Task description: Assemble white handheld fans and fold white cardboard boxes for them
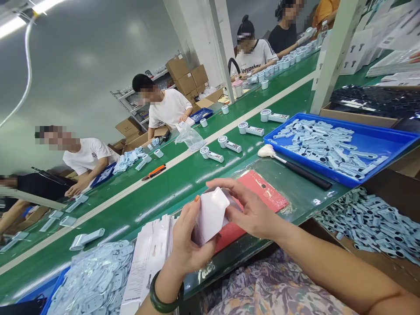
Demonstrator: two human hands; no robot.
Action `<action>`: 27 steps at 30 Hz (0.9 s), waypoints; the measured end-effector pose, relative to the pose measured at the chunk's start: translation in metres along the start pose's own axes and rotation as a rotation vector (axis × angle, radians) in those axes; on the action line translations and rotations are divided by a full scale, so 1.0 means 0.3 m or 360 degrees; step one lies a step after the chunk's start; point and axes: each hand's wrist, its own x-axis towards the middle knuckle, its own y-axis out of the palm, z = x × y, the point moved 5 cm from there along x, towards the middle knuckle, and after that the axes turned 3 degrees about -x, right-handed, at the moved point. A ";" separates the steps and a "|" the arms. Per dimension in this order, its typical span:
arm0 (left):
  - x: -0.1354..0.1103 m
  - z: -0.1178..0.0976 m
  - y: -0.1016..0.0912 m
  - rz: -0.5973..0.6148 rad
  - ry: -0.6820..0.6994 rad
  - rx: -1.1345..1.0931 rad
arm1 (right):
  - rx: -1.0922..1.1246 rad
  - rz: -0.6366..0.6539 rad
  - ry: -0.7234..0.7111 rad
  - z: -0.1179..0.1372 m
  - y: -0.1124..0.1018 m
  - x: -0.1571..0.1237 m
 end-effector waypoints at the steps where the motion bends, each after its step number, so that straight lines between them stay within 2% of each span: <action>1: 0.002 -0.002 0.000 -0.0005 0.0031 -0.0030 | 0.0048 -0.0018 -0.0015 0.004 0.002 0.003; 5: 0.019 -0.016 0.005 0.0001 0.0151 -0.0009 | -0.0105 -0.0224 -0.0057 0.011 0.021 0.003; 8: 0.051 -0.005 0.003 -0.0024 0.0131 0.0032 | -0.0286 -0.0177 -0.0102 0.022 0.044 0.021; 10: 0.079 0.010 -0.014 -0.0135 0.0167 0.0025 | -0.0228 -0.0104 -0.0169 0.037 0.049 0.046; 12: 0.103 0.025 -0.043 -0.0328 0.0249 -0.0037 | -0.0020 -0.0032 -0.0200 0.047 0.046 0.075; 15: 0.119 0.038 -0.077 -0.0601 0.0299 -0.0286 | 0.0105 0.0074 -0.0274 0.048 0.040 0.110; 16: 0.120 0.042 -0.078 -0.0633 0.0244 -0.0433 | 0.0062 0.0115 -0.0323 0.044 0.039 0.117; 18: 0.117 0.054 -0.058 -0.0624 -0.0013 -0.0850 | -0.0068 0.0177 -0.0430 0.030 0.036 0.123; 22: 0.085 0.071 0.023 -0.0645 -0.0770 -0.1648 | -0.0377 0.0200 -0.0578 0.002 0.019 0.109; 25: 0.070 0.065 0.074 -0.0656 -0.1158 -0.1908 | -0.0578 0.0265 -0.0636 -0.002 0.010 0.086; 27: 0.073 0.059 0.094 -0.0642 -0.1255 -0.1946 | -0.0644 0.0293 -0.0631 0.001 0.003 0.075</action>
